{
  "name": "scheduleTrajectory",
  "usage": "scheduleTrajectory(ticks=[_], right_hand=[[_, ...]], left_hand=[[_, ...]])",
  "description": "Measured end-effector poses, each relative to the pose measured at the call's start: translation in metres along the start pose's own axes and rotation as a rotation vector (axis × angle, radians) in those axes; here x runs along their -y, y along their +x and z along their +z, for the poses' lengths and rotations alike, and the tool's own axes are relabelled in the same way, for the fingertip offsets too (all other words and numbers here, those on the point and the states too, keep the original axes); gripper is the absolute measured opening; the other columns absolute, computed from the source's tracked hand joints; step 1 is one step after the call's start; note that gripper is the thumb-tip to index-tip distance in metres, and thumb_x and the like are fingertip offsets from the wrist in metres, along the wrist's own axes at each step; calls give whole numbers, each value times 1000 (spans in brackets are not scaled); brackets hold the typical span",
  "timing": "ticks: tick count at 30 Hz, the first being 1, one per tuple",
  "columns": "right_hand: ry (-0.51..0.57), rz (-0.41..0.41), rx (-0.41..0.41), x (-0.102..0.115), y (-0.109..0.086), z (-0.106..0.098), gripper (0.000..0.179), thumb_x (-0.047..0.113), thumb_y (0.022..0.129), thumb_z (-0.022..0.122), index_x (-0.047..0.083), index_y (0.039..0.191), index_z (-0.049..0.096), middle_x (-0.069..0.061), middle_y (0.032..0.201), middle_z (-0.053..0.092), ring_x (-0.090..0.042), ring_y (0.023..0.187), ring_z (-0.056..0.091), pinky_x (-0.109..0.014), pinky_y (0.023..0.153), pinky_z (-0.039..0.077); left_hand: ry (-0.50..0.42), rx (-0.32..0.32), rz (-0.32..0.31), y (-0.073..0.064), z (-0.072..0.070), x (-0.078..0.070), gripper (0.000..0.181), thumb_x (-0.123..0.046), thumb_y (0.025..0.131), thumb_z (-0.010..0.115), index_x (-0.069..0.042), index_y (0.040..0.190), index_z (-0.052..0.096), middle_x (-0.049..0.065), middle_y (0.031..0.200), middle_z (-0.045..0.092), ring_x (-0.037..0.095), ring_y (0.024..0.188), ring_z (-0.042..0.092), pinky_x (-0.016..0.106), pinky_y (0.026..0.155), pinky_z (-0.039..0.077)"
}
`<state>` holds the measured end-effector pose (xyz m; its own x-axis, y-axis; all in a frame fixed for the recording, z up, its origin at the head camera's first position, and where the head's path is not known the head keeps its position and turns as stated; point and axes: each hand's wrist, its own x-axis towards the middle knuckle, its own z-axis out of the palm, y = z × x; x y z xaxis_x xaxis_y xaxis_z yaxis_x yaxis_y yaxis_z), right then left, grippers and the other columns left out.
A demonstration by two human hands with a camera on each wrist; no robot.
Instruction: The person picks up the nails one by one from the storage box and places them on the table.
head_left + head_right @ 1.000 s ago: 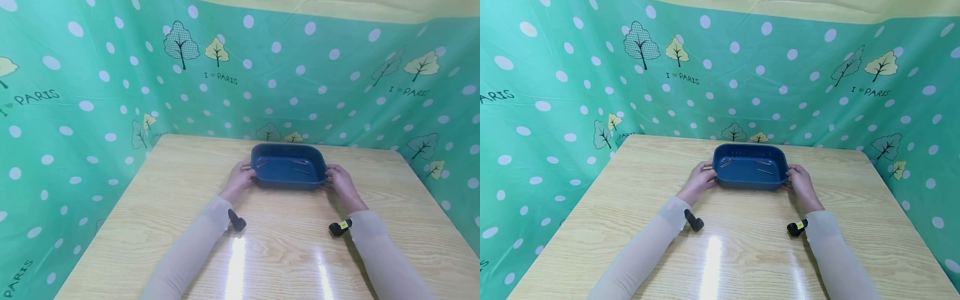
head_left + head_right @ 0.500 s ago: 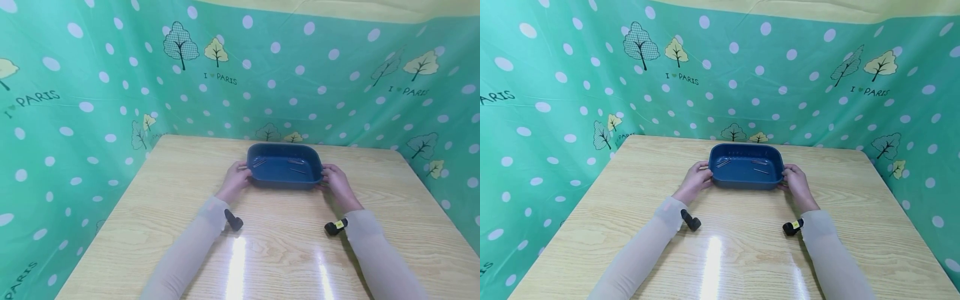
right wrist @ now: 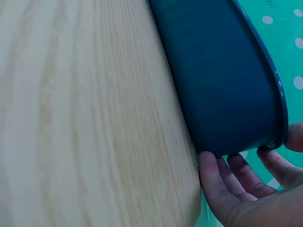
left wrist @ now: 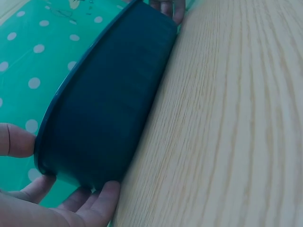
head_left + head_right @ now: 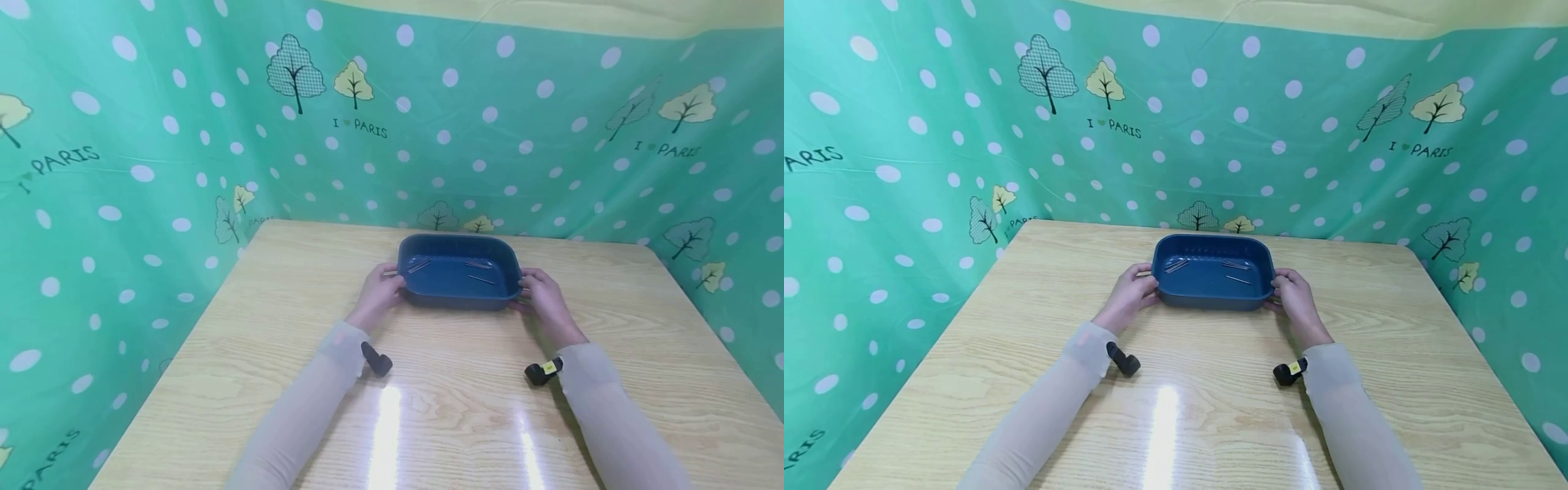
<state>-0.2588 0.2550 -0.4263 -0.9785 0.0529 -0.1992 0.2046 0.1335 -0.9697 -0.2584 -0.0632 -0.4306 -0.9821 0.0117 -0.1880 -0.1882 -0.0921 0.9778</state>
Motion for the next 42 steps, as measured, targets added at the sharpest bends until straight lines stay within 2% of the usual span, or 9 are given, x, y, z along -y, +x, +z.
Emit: scheduleTrajectory(ticks=[7,19,25,32,42], right_hand=[[-2,8,4,0,1,2,43,16,97,34,1,138,37,-16,130,40,-24,106,51,-45,95,50],[7,1,15,1,-1,7,45,14,96,34,-2,138,36,-20,132,38,-29,109,50,-43,93,51],[4,-4,15,1,-2,11,46,14,97,35,-3,139,36,-23,135,37,-30,109,50,-43,93,51],[18,9,8,-1,-1,14,44,13,95,36,-2,136,38,-21,128,41,-27,102,52,-42,88,54],[34,2,20,0,-3,19,45,13,96,36,-3,137,36,-23,130,41,-29,104,55,-45,89,53]], left_hand=[[9,-20,7,0,-3,1,46,-2,84,56,-4,130,51,19,120,59,26,106,59,43,91,52],[-11,3,-5,-4,-9,-4,47,-1,86,55,-1,132,47,24,127,54,31,114,56,45,97,48],[8,-22,-2,-3,-12,-2,45,-2,86,56,-2,130,50,22,124,57,30,112,57,44,94,51],[10,-33,-3,-1,-16,0,45,-1,85,57,-3,129,51,21,123,57,29,110,58,43,92,52],[-12,10,-32,-2,-21,-3,49,-2,87,55,-1,135,45,26,132,50,36,119,53,46,97,48]])
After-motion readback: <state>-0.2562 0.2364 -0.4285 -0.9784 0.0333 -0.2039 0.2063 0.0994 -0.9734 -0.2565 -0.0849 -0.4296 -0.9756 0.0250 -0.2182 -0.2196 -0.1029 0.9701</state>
